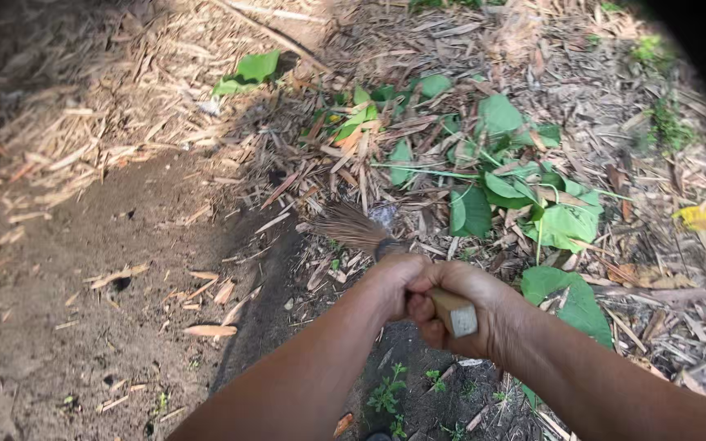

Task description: The person sweeps dry leaves and foliage across the dirt ground using a small hand broom.

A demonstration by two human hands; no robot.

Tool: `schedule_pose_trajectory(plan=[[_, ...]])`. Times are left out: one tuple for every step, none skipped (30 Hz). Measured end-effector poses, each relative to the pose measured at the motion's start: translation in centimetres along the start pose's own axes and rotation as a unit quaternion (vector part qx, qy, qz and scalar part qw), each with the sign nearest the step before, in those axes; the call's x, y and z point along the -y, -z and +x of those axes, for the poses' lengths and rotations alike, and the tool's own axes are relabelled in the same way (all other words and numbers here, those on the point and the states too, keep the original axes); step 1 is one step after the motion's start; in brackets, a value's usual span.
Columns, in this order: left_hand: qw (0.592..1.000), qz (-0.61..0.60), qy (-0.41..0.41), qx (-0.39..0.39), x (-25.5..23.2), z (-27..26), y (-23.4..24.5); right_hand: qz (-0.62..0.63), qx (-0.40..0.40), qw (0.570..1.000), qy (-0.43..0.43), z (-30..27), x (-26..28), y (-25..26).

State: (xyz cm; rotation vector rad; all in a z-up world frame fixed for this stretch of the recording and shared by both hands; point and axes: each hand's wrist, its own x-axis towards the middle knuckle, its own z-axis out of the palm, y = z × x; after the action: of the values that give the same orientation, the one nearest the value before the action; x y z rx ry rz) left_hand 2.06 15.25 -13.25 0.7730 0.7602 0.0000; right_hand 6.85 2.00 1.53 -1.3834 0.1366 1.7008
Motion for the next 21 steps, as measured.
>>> schedule_pose_trajectory(plan=[[0.999, 0.018, -0.010, -0.031, 0.2, 1.1, -1.2, 0.006, 0.000, 1.000, 0.003, 0.0, 0.2, 1.1], [0.997, 0.036, -0.021, -0.062, 0.0, 1.7, -2.4, 0.006, 0.011, 0.999, 0.036, 0.1, 0.6, 1.9], [0.997, 0.039, -0.023, -0.059, -1.3, 2.0, -3.4, 0.002, 0.022, 0.997, 0.069, -0.1, 1.2, 2.5], [0.996, 0.069, -0.034, -0.039, -2.9, 1.8, -4.3, 0.003, 0.021, 0.997, 0.073, -0.4, 1.7, 2.7], [0.994, 0.095, -0.050, -0.025, -4.1, 1.1, -5.0, -0.013, -0.014, 0.994, 0.110, -0.3, 2.1, 2.4], [0.993, 0.096, -0.056, -0.028, -4.8, 0.0, -5.7, -0.028, -0.049, 0.987, 0.148, -0.4, 2.5, 2.0], [0.995, 0.085, -0.046, -0.021, -5.6, -1.3, -6.1, -0.033, -0.040, 0.987, 0.151, -0.6, 2.6, 1.5], [0.997, 0.073, -0.035, -0.015, -6.4, -2.7, -6.5, -0.015, -0.005, 0.986, 0.164, -0.9, 2.5, 0.9], [0.996, 0.074, -0.045, -0.025, -7.1, -4.0, -6.9, 0.002, 0.034, 0.984, 0.176, -1.3, 2.7, 0.3], [0.988, 0.105, -0.098, -0.049, -7.4, -5.1, -7.3, -0.003, 0.046, 0.983, 0.178, -1.7, 3.1, -0.2], [0.978, 0.132, -0.145, -0.072, -7.1, -6.1, -7.5, -0.023, 0.046, 0.988, 0.146, -2.3, 3.0, -0.4], [0.977, 0.130, -0.149, -0.079, -7.1, -7.2, -7.4, -0.044, 0.046, 0.991, 0.114, -2.8, 2.9, -0.6], [0.985, 0.067, -0.126, -0.099, -7.0, -8.2, -7.1, -0.049, 0.049, 0.991, 0.112, -3.3, 2.7, -0.8], [0.988, 0.002, -0.102, -0.118, -6.9, -9.1, -6.8, -0.059, 0.084, 0.990, 0.100, -3.6, 2.4, -1.1], [0.987, 0.004, -0.105, -0.123, -6.5, -10.3, -6.2, -0.064, 0.122, 0.986, 0.091, -3.8, 2.4, -1.3], [0.982, -0.011, -0.131, -0.136, -5.4, -11.7, -5.6, -0.065, 0.127, 0.986, 0.092, -3.9, 2.4, -1.4], [0.976, -0.020, -0.159, -0.149, -5.2, -12.8, -5.0, -0.084, 0.137, 0.986, 0.050, -3.8, 2.6, -1.9], [0.974, -0.014, -0.164, -0.153, -5.5, -13.2, -4.6, -0.104, 0.146, 0.984, 0.009, -3.4, 3.0, -2.5], [0.970, -0.043, -0.172, -0.167, -5.9, -13.2, -4.0, -0.104, 0.150, 0.983, 0.017, -2.7, 3.6, -3.0], [0.964, -0.072, -0.180, -0.180, -6.3, -12.9, -3.1, -0.127, 0.191, 0.973, 0.000, -1.6, 4.4, -3.6], [0.960, -0.107, -0.181, -0.187, -6.3, -12.1, -2.3, -0.150, 0.221, 0.964, -0.021, -0.6, 5.0, -3.6]])
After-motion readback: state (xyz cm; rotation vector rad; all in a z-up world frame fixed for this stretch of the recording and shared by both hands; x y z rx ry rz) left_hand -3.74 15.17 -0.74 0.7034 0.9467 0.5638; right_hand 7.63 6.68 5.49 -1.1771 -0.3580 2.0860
